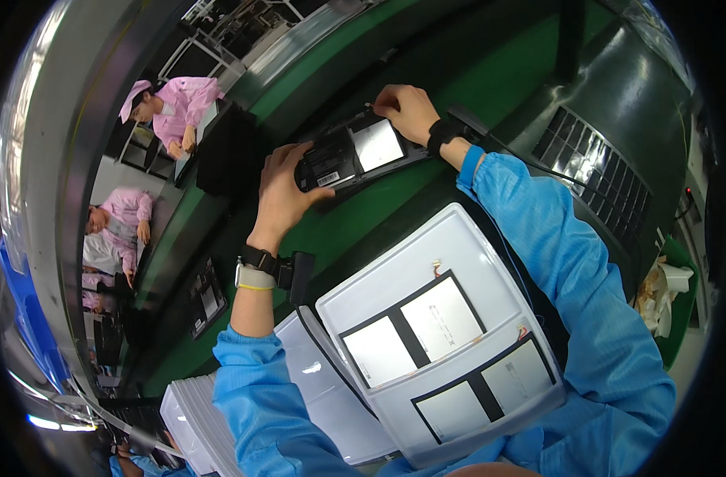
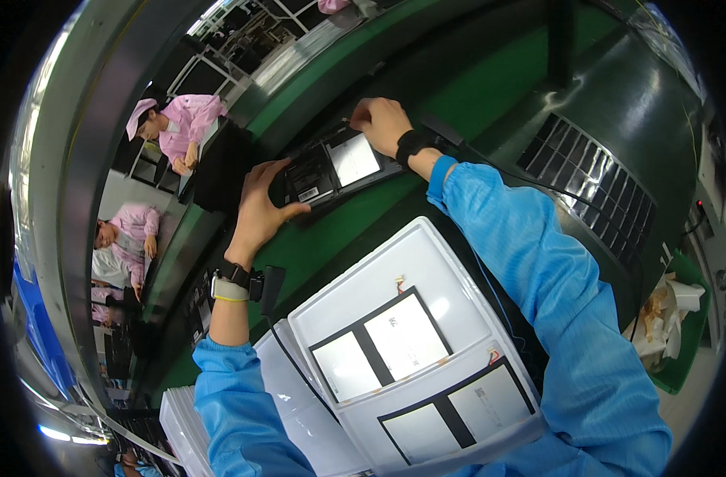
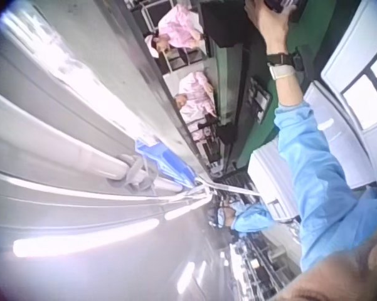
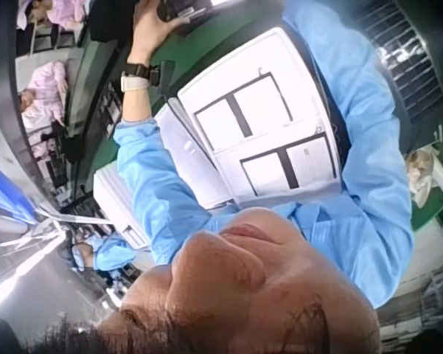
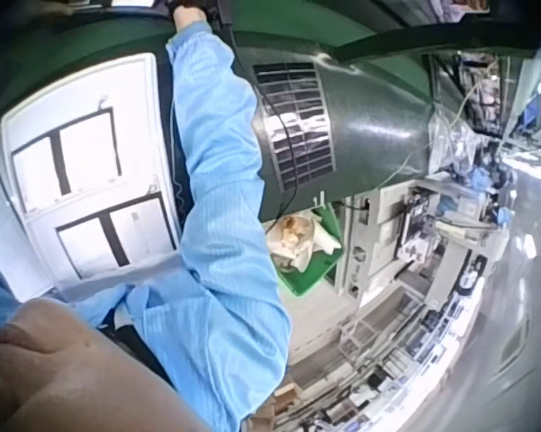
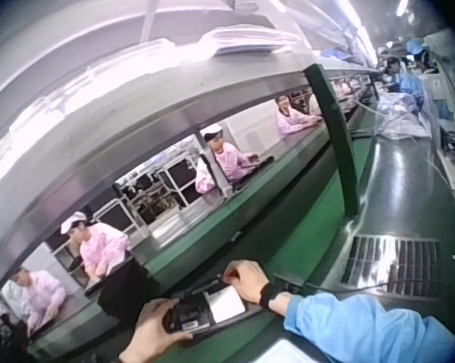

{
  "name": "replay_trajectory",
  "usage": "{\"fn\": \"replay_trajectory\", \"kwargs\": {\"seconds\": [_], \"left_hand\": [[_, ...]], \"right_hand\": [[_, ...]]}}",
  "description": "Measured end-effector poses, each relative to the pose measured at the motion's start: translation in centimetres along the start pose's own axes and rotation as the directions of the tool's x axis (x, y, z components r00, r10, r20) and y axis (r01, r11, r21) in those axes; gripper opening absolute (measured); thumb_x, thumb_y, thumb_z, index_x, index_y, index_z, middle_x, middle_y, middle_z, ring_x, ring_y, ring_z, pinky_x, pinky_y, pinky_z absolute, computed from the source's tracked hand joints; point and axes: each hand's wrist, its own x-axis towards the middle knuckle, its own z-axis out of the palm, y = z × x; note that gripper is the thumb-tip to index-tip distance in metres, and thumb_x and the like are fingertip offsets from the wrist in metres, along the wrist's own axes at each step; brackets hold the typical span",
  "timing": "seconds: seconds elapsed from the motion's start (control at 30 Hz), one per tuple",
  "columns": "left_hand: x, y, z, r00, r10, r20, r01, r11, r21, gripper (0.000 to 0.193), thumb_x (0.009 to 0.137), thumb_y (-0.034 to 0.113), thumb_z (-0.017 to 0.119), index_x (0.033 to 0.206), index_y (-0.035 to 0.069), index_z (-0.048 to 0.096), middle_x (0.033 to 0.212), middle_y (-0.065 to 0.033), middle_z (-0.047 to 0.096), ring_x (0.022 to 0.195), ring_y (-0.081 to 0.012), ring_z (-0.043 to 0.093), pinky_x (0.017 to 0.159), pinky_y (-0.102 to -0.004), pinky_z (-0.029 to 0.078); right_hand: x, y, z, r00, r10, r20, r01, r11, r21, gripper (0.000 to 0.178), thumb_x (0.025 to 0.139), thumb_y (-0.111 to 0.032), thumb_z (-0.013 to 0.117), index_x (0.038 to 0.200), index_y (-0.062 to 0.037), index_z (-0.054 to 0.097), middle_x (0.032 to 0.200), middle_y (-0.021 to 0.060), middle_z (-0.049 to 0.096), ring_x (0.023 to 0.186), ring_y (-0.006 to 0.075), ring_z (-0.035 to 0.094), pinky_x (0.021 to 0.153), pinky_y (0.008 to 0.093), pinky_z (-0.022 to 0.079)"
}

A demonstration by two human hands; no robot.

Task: Assembling electronic components by attaching batteries to housings on a factory assembly line.

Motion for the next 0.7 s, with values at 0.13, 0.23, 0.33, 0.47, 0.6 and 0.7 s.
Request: {"fn": "replay_trajectory", "kwargs": {"seconds": [0.13,0.23,0.33,0.47,0.6,0.7], "left_hand": [[-2.4,-4.1,3.2,0.993,-0.068,0.095,0.070,0.997,-0.025,0.118,0.054,0.025,0.096,0.150,0.002,0.032,0.148,-0.0223,0.040,0.137,-0.0385,0.040,0.114,-0.0455,0.037],[-2.8,-5.4,4.3,0.981,-0.127,0.148,0.159,0.960,-0.232,0.123,0.052,0.025,0.096,0.151,-0.001,0.028,0.147,-0.0252,0.042,0.138,-0.0376,0.041,0.115,-0.0431,0.036],[-3.4,-5.0,4.7,0.963,-0.226,0.145,0.258,0.926,-0.276,0.120,0.051,0.025,0.097,0.149,-0.002,0.032,0.142,-0.0240,0.049,0.135,-0.0353,0.046,0.113,-0.0420,0.038],[-3.7,-2.6,3.4,0.955,-0.278,0.099,0.292,0.938,-0.185,0.116,0.049,0.024,0.097,0.145,-0.003,0.038,0.131,-0.0205,0.059,0.125,-0.0353,0.053,0.106,-0.0423,0.046],[-3.8,-3.6,3.1,0.970,-0.224,0.091,0.235,0.962,-0.142,0.120,0.047,0.024,0.097,0.147,-0.001,0.036,0.130,-0.0195,0.059,0.117,-0.0353,0.056,0.103,-0.0425,0.047],[-3.9,-4.0,2.9,0.976,-0.180,0.121,0.203,0.956,-0.211,0.124,0.045,0.025,0.098,0.149,0.001,0.034,0.127,-0.0199,0.060,0.115,-0.0350,0.057,0.103,-0.0426,0.047]], "right_hand": [[-0.3,0.2,0.6,0.999,0.010,0.044,-0.012,0.999,0.045,0.014,0.081,-0.012,0.070,0.089,-0.0021,0.073,0.087,0.0175,0.072,0.086,0.0343,0.069,0.081,0.0409,0.053],[-0.6,-0.5,1.0,0.999,0.014,0.032,-0.014,1.000,-0.007,0.013,0.080,-0.011,0.070,0.088,-0.0013,0.074,0.086,0.0180,0.071,0.085,0.0340,0.069,0.080,0.0404,0.053],[-0.7,0.0,1.3,1.000,0.002,0.006,-0.001,0.999,-0.033,0.012,0.078,-0.010,0.071,0.086,-0.0010,0.074,0.086,0.0183,0.070,0.084,0.0334,0.069,0.080,0.0402,0.053],[-0.4,0.3,1.0,0.996,-0.043,0.082,0.047,0.998,-0.044,0.012,0.077,-0.009,0.072,0.086,-0.0018,0.074,0.087,0.0166,0.071,0.082,0.0310,0.070,0.079,0.0390,0.054],[0.0,-0.4,0.2,0.983,-0.031,0.182,0.019,0.998,0.067,0.016,0.076,-0.010,0.074,0.090,-0.0028,0.075,0.089,0.0145,0.074,0.083,0.0271,0.072,0.080,0.0352,0.056],[0.3,-1.2,-0.4,0.987,0.079,0.138,-0.089,0.994,0.070,0.018,0.076,-0.012,0.075,0.091,-0.0035,0.076,0.090,0.0136,0.075,0.085,0.0250,0.073,0.083,0.0334,0.056]]}}
